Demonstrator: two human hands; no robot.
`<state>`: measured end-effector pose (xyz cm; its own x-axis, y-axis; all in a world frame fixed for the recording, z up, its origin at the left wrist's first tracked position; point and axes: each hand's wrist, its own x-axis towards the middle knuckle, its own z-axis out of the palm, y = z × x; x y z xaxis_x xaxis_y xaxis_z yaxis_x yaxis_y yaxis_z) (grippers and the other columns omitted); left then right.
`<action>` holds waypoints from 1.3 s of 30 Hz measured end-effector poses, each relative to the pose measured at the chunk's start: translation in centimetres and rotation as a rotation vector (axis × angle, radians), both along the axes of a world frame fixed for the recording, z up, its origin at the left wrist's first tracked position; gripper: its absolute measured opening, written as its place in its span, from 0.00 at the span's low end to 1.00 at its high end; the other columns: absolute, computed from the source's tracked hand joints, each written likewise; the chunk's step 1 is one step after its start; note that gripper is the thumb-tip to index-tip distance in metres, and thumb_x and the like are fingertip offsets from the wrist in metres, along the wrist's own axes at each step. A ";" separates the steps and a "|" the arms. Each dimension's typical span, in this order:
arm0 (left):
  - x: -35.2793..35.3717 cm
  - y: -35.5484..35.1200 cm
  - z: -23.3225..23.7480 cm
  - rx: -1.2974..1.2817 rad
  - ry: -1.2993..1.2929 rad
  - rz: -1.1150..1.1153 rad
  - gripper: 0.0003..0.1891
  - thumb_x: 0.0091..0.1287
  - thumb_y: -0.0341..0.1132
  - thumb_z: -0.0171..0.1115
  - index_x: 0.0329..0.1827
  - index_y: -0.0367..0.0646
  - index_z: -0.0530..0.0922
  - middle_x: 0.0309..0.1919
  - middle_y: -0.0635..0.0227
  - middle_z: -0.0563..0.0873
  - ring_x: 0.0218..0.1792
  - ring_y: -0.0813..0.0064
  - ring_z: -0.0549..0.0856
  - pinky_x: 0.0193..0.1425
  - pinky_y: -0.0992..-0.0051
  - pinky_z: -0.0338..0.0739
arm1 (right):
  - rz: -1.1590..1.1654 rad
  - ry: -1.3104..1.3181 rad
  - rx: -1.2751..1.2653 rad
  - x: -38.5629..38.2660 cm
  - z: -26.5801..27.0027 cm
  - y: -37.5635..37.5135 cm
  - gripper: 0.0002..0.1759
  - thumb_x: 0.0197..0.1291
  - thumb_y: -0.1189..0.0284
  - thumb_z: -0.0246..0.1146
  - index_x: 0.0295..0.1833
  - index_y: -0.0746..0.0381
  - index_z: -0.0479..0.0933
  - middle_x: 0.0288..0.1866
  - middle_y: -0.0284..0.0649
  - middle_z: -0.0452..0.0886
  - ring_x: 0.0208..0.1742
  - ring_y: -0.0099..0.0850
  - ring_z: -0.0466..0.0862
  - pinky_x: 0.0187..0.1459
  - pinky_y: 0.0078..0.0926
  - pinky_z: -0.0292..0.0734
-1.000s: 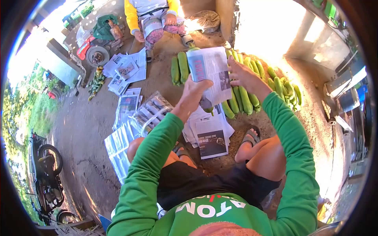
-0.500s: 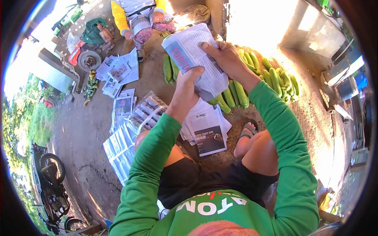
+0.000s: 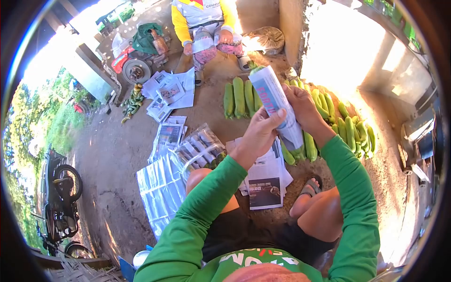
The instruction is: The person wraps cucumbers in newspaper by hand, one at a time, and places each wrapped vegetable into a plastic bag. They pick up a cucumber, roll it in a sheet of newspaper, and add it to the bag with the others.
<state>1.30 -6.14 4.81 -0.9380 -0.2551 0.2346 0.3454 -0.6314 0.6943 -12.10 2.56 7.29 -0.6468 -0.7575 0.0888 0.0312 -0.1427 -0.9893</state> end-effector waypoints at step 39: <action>1.8 1.4 -6.7 0.021 -0.505 0.160 0.27 0.76 0.52 0.64 0.66 0.44 0.70 0.55 0.67 0.82 0.53 0.72 0.86 0.58 0.65 0.84 | 0.278 -0.284 0.088 4.1 -7.8 0.8 0.26 0.81 0.49 0.51 0.52 0.60 0.81 0.41 0.31 0.83 0.39 0.17 0.80 0.44 0.20 0.77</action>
<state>3.06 -4.74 -1.92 -0.8817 -0.4044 -0.2429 0.0645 -0.6134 0.7872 -7.96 3.37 -0.53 -0.4058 -0.9037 -0.1366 0.3304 -0.0057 -0.9438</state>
